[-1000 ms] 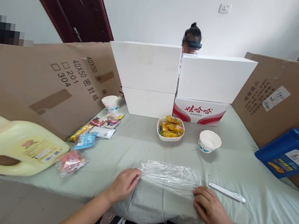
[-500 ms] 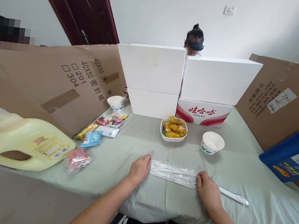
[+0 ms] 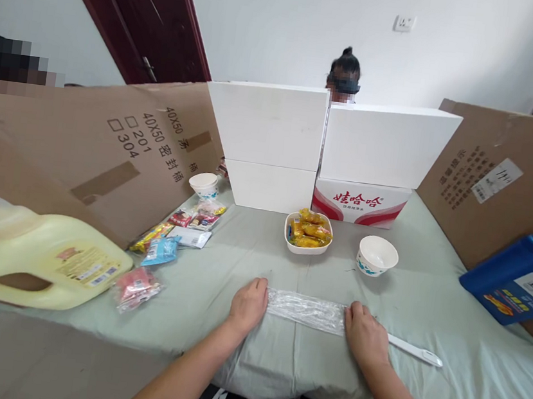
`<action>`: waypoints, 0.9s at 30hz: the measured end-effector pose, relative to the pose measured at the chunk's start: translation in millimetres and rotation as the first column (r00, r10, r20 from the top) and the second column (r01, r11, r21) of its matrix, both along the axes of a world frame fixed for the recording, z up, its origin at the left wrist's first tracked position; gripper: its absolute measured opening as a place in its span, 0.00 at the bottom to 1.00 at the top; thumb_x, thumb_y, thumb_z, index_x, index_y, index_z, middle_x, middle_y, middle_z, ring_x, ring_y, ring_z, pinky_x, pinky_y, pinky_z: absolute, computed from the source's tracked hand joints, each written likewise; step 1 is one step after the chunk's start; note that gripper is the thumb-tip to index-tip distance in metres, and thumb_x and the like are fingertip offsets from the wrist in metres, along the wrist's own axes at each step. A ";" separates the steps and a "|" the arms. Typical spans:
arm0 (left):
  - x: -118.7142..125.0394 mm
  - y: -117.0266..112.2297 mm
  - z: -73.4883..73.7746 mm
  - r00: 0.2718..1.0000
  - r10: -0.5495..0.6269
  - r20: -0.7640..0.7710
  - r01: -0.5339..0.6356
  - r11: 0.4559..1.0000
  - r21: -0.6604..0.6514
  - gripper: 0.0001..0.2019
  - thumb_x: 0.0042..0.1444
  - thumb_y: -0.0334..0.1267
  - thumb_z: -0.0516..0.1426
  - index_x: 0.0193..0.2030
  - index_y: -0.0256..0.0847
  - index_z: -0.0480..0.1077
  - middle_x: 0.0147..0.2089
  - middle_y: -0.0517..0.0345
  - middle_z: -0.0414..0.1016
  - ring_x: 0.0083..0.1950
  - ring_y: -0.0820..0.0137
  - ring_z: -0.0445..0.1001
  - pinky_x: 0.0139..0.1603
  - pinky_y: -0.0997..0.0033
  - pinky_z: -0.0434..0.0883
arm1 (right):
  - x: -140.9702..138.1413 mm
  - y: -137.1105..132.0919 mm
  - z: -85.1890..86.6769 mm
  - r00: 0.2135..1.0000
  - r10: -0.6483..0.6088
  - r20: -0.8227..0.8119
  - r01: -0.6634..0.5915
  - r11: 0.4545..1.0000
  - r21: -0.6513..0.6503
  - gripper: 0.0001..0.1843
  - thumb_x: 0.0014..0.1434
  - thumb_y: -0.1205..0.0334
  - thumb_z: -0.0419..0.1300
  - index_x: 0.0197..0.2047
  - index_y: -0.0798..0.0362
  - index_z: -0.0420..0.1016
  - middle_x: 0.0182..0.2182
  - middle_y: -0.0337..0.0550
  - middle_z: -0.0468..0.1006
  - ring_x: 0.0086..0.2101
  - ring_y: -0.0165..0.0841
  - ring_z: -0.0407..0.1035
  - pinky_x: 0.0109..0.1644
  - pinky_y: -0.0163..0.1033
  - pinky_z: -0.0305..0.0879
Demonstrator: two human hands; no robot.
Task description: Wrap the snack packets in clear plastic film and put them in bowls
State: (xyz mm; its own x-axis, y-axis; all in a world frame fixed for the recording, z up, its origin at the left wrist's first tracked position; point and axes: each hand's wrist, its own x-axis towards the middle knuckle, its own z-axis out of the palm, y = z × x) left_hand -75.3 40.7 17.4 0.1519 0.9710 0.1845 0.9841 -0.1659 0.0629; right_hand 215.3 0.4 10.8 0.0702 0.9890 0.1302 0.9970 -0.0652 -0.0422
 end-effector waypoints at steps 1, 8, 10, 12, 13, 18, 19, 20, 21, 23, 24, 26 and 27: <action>2.9 -2.9 3.6 1.000 -0.013 0.012 0.013 0.999 0.047 0.08 0.62 0.31 0.50 0.42 0.37 0.71 0.43 0.48 0.75 0.45 0.59 0.74 0.44 0.62 0.68 | -1.0 -0.5 1.9 1.000 0.022 -0.002 -0.022 0.998 0.055 0.13 0.67 0.58 0.49 0.41 0.55 0.70 0.36 0.49 0.77 0.36 0.41 0.73 0.36 0.41 0.61; 47.8 -29.9 2.1 0.910 -0.398 0.116 0.385 0.916 0.115 0.22 0.63 0.34 0.48 0.64 0.40 0.60 0.66 0.48 0.62 0.68 0.57 0.57 0.66 0.49 0.56 | -42.4 -7.0 4.2 0.851 0.522 -0.054 -0.492 0.831 0.260 0.22 0.65 0.55 0.51 0.59 0.54 0.67 0.57 0.51 0.69 0.60 0.44 0.57 0.63 0.52 0.49; 52.6 -33.0 -6.5 0.903 -0.417 0.104 0.420 0.908 -0.004 0.27 0.64 0.42 0.50 0.69 0.41 0.52 0.71 0.48 0.54 0.71 0.54 0.49 0.67 0.43 0.52 | -51.4 -8.1 -0.7 0.800 0.593 -0.088 -0.581 0.803 0.132 0.32 0.64 0.48 0.51 0.67 0.54 0.56 0.64 0.51 0.61 0.64 0.45 0.48 0.66 0.56 0.44; 47.6 -33.0 -14.3 0.914 -0.396 0.091 0.404 0.910 -0.092 0.31 0.62 0.48 0.52 0.70 0.44 0.50 0.72 0.48 0.49 0.72 0.51 0.46 0.67 0.39 0.49 | -51.3 -9.3 -5.6 0.807 0.575 -0.133 -0.579 0.815 0.013 0.39 0.63 0.42 0.49 0.70 0.56 0.49 0.67 0.52 0.52 0.66 0.47 0.43 0.66 0.58 0.42; 42.0 -32.3 -17.3 0.920 -0.383 0.086 0.391 0.913 -0.114 0.32 0.62 0.50 0.53 0.70 0.45 0.50 0.73 0.48 0.47 0.72 0.51 0.45 0.67 0.39 0.48 | -47.8 -10.4 -8.0 0.821 0.551 -0.149 -0.561 0.828 -0.027 0.41 0.63 0.39 0.47 0.70 0.57 0.48 0.68 0.52 0.50 0.67 0.47 0.41 0.66 0.58 0.42; 5.8 -30.5 -19.6 0.944 -0.325 0.056 0.330 0.935 -0.132 0.32 0.62 0.52 0.51 0.71 0.46 0.49 0.73 0.48 0.45 0.73 0.53 0.44 0.68 0.46 0.48 | -12.8 -26.2 -23.4 0.896 0.432 -0.101 -0.437 0.899 -0.026 0.42 0.62 0.39 0.49 0.69 0.59 0.49 0.68 0.54 0.50 0.67 0.47 0.41 0.66 0.58 0.42; 1.5 -31.6 -17.6 0.950 -0.307 0.047 0.311 0.942 -0.130 0.32 0.63 0.51 0.51 0.70 0.46 0.50 0.73 0.48 0.47 0.72 0.53 0.45 0.68 0.47 0.48 | -5.7 -32.5 -27.3 0.901 0.429 -0.073 -0.429 0.903 0.010 0.42 0.61 0.40 0.50 0.70 0.59 0.49 0.68 0.54 0.51 0.66 0.47 0.42 0.66 0.58 0.42; -0.6 -33.2 -14.8 0.959 -0.282 0.039 0.285 0.951 -0.124 0.30 0.63 0.50 0.51 0.70 0.46 0.52 0.72 0.48 0.49 0.72 0.53 0.46 0.67 0.47 0.49 | 0.5 -40.1 -30.9 0.900 0.435 -0.043 -0.432 0.900 0.053 0.43 0.61 0.41 0.51 0.70 0.59 0.48 0.67 0.55 0.52 0.66 0.47 0.43 0.65 0.58 0.43; -0.4 -35.2 -11.2 0.968 -0.248 0.033 0.250 0.962 -0.113 0.28 0.63 0.48 0.51 0.69 0.47 0.54 0.71 0.47 0.52 0.70 0.52 0.50 0.66 0.47 0.52 | 5.8 -48.7 -34.1 0.895 0.445 -0.011 -0.442 0.891 0.099 0.44 0.60 0.41 0.52 0.70 0.59 0.46 0.67 0.55 0.52 0.66 0.48 0.44 0.65 0.58 0.44; 6.7 -39.1 -2.8 0.985 -0.169 0.031 0.172 0.981 -0.093 0.23 0.65 0.44 0.50 0.66 0.47 0.60 0.64 0.45 0.63 0.64 0.52 0.60 0.60 0.50 0.59 | 13.7 -67.9 -38.4 0.882 0.469 0.050 -0.470 0.865 0.176 0.46 0.58 0.40 0.54 0.70 0.57 0.46 0.66 0.54 0.55 0.65 0.49 0.47 0.64 0.57 0.46; 12.9 -40.3 1.6 0.990 -0.138 0.036 0.141 0.986 -0.089 0.21 0.65 0.42 0.49 0.64 0.46 0.63 0.58 0.45 0.68 0.59 0.53 0.65 0.56 0.51 0.62 | 16.6 -77.6 -39.3 0.874 0.479 0.075 -0.484 0.851 0.205 0.45 0.58 0.41 0.55 0.70 0.56 0.47 0.66 0.53 0.57 0.63 0.49 0.50 0.62 0.55 0.48; 28.1 -39.7 9.0 0.992 -0.117 0.057 0.122 0.989 -0.086 0.19 0.65 0.42 0.50 0.59 0.42 0.68 0.48 0.45 0.72 0.50 0.55 0.68 0.50 0.54 0.65 | 21.6 -94.8 -39.0 0.861 0.497 0.108 -0.508 0.824 0.250 0.39 0.58 0.47 0.56 0.68 0.53 0.53 0.62 0.50 0.64 0.58 0.47 0.59 0.58 0.50 0.54; 36.0 -37.5 11.3 0.989 -0.127 0.070 0.133 0.987 -0.085 0.18 0.64 0.42 0.52 0.57 0.40 0.70 0.45 0.46 0.72 0.48 0.55 0.68 0.49 0.55 0.66 | 23.8 -101.5 -37.9 0.856 0.504 0.112 -0.515 0.815 0.267 0.34 0.58 0.53 0.56 0.66 0.51 0.58 0.59 0.48 0.69 0.54 0.44 0.63 0.55 0.47 0.57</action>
